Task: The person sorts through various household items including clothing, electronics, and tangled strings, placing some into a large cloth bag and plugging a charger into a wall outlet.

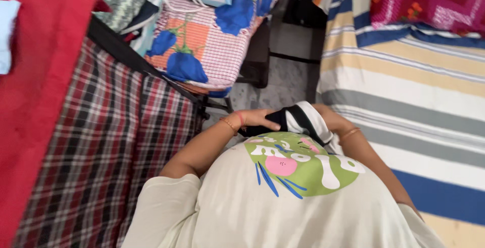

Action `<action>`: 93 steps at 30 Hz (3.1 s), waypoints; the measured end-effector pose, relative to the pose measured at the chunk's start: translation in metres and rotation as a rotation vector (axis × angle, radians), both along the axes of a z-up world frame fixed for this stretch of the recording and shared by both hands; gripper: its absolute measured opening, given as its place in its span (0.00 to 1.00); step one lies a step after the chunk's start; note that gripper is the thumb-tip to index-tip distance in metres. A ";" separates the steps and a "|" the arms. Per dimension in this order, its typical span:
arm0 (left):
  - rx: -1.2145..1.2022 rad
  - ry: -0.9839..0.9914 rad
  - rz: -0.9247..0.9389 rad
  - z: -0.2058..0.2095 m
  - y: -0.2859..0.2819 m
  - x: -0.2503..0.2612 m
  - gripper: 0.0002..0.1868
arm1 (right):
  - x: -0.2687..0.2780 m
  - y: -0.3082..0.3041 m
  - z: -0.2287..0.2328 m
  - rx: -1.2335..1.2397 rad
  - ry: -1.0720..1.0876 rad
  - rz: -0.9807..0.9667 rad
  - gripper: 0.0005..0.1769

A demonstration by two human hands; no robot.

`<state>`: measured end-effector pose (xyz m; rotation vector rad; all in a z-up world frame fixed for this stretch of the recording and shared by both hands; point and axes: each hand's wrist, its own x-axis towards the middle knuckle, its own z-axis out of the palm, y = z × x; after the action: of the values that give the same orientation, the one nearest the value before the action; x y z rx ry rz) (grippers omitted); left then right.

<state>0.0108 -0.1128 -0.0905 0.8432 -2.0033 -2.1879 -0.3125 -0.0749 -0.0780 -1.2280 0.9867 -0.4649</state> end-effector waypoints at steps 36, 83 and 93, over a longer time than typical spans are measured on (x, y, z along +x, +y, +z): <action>-0.179 0.013 1.471 -0.040 -0.187 0.215 0.17 | 0.447 -0.634 0.294 0.052 -1.188 0.274 0.29; 0.107 0.147 2.301 -0.070 0.163 0.109 0.28 | 0.452 -0.255 -0.017 0.009 0.122 1.049 0.19; -0.424 1.110 2.994 -0.028 0.431 -0.061 0.25 | 0.447 0.081 -0.009 0.745 0.068 1.557 0.34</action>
<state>-0.0498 0.3178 -0.1188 0.7083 0.4034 0.0950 0.1349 0.0064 -0.0866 -0.9604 -0.0026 1.0768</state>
